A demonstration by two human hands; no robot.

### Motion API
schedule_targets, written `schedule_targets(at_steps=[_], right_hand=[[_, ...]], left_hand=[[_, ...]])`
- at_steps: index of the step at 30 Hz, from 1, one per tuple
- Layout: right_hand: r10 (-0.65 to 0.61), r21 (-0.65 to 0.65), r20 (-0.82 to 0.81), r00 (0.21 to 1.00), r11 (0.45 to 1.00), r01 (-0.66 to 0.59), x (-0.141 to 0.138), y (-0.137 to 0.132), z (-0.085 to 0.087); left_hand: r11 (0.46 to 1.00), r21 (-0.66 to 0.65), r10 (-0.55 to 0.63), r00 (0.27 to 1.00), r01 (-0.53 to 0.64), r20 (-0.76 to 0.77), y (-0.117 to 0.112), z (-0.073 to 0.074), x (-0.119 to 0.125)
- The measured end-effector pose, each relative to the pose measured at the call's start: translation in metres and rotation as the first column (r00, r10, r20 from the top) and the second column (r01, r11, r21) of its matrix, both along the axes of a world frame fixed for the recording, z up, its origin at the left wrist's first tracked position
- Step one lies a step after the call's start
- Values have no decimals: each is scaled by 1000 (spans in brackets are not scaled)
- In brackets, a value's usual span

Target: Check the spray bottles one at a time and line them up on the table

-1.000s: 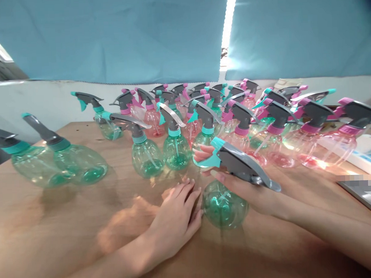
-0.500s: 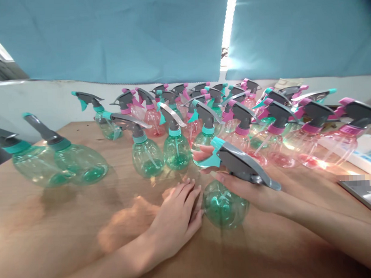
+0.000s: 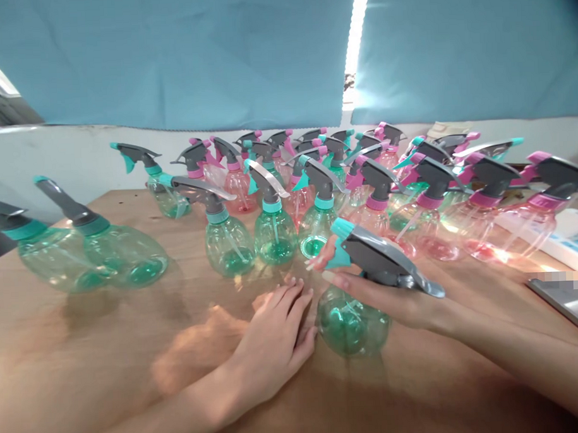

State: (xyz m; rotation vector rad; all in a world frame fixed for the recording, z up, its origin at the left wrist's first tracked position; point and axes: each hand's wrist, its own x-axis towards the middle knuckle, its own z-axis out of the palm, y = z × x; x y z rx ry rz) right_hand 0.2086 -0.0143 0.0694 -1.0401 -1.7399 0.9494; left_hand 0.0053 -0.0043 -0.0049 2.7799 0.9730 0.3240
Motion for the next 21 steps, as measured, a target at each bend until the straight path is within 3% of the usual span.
schedule_targets(at_steps=[21], right_hand=[[-15,-16,-44,999,1000,14,-2,-7,0]], left_hand=[[999,38,5,999,-7,46,0,-4,-1]])
